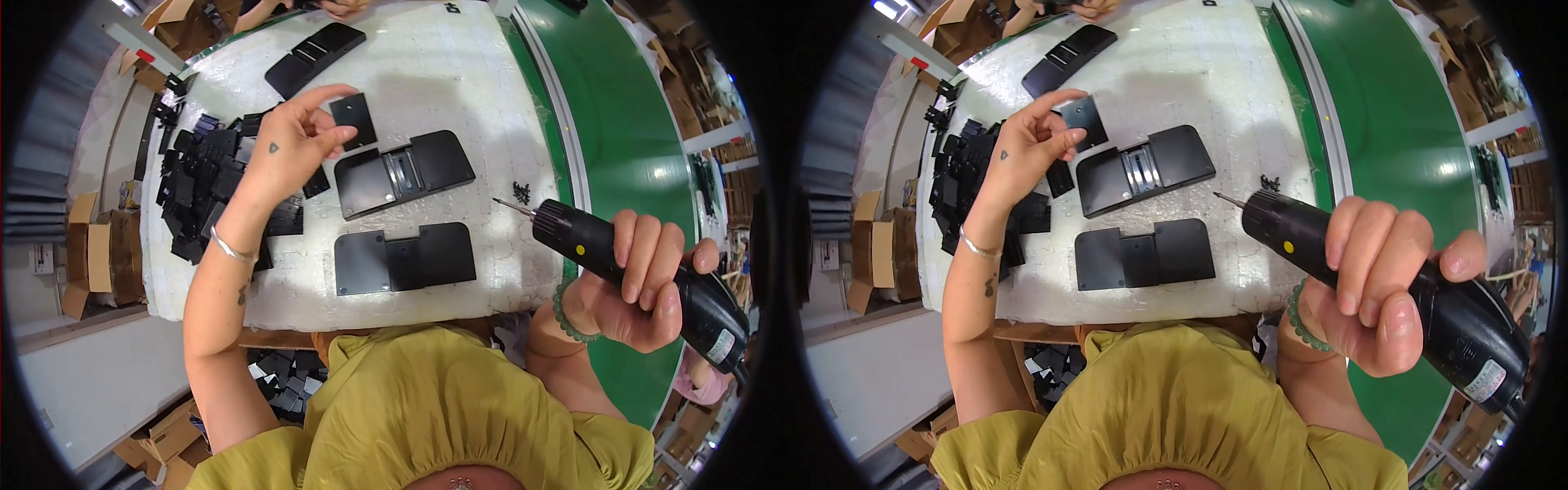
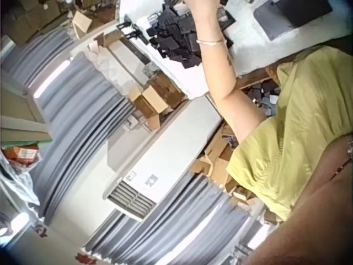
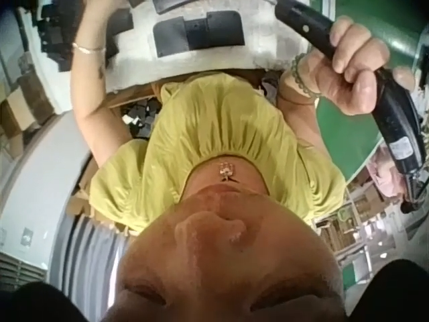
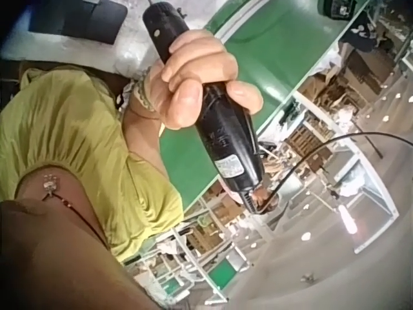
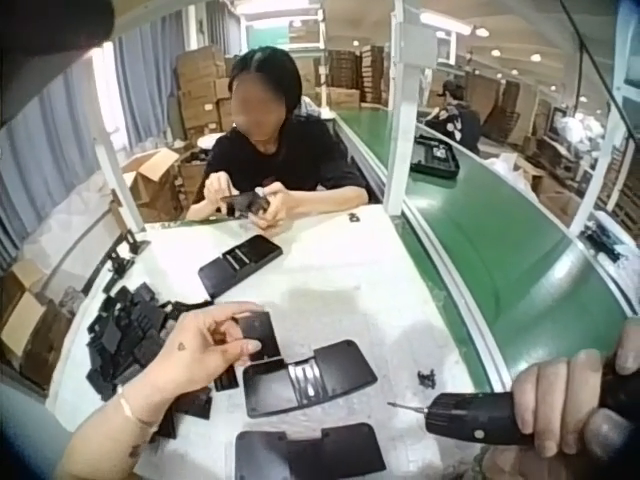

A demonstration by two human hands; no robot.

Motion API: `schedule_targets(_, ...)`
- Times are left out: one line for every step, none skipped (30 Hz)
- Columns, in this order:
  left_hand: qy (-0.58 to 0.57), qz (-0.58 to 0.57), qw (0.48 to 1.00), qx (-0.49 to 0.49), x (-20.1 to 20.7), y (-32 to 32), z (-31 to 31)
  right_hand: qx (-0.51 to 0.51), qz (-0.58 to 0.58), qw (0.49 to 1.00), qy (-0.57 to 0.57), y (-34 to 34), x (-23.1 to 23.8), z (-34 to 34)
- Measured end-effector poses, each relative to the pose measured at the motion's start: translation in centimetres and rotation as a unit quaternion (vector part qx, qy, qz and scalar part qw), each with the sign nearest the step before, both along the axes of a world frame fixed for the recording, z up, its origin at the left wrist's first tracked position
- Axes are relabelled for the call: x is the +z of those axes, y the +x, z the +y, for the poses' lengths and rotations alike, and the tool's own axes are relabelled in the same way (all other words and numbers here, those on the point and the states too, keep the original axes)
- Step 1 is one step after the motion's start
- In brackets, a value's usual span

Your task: Assembling black plastic housing components by driving small screws into them with an electric screwdriver.

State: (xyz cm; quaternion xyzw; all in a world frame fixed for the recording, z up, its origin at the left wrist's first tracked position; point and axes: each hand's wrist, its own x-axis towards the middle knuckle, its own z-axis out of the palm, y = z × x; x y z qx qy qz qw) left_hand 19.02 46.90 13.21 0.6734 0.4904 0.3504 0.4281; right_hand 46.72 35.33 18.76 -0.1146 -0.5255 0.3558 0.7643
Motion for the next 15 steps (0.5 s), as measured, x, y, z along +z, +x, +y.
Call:
schedule_targets(-0.014,-0.011,1.000,-0.007,-0.1,0.9,-0.6,0.003,-0.002,1.000,-0.004,-0.1,0.0,0.1)
schedule_targets(-0.026,-0.038,0.999,-0.024,-0.5,1.8,-1.2,-0.001,-0.004,1.000,-0.008,-0.1,-0.1,0.1)
schedule_targets(-0.027,-0.028,0.999,-0.033,-0.6,2.6,-1.6,0.007,-0.008,1.000,-0.010,-0.1,-0.1,0.1)
schedule_targets(-0.028,-0.019,0.999,-0.041,-0.8,3.2,-1.9,0.015,-0.011,1.000,-0.011,0.0,-0.1,0.2)
schedule_targets(-0.035,-0.020,0.998,-0.043,-1.0,3.6,-2.0,0.017,-0.009,1.000,-0.010,0.1,-0.2,0.2)
schedule_targets(-0.037,-0.020,0.998,-0.043,-1.1,3.8,-2.2,0.017,-0.009,1.000,-0.013,0.1,-0.3,0.1)
schedule_targets(-0.047,0.000,0.998,-0.044,-1.3,4.0,-2.3,0.014,-0.007,1.000,-0.012,0.2,-0.4,0.1)
schedule_targets(-0.055,0.020,0.997,-0.046,-1.6,4.1,-2.4,0.010,-0.005,1.000,-0.011,0.3,-0.4,0.1)
schedule_targets(-0.015,0.027,0.998,-0.051,-2.2,4.1,-2.4,0.011,-0.004,1.000,-0.012,0.4,-0.5,0.1)
schedule_targets(-0.016,0.028,0.998,-0.050,-2.5,4.1,-2.5,0.008,-0.003,1.000,-0.013,0.4,-0.5,0.1)
schedule_targets(-0.007,0.052,0.998,-0.040,-2.6,4.1,-2.7,0.005,-0.001,1.000,-0.015,0.4,-0.6,0.0)
schedule_targets(0.002,0.075,0.997,-0.031,-2.7,4.2,-2.8,0.004,-0.001,1.000,-0.016,0.4,-0.6,0.0)
schedule_targets(0.002,0.074,0.997,-0.032,-2.9,4.2,-2.7,0.007,-0.001,1.000,-0.016,0.4,-0.6,0.0)
schedule_targets(0.024,0.097,0.994,-0.034,-3.0,4.1,-2.7,0.010,0.000,1.000,-0.016,0.5,-0.5,0.1)
schedule_targets(0.045,0.120,0.991,-0.035,-3.1,4.1,-2.6,0.011,0.000,1.000,-0.018,0.6,-0.6,0.1)
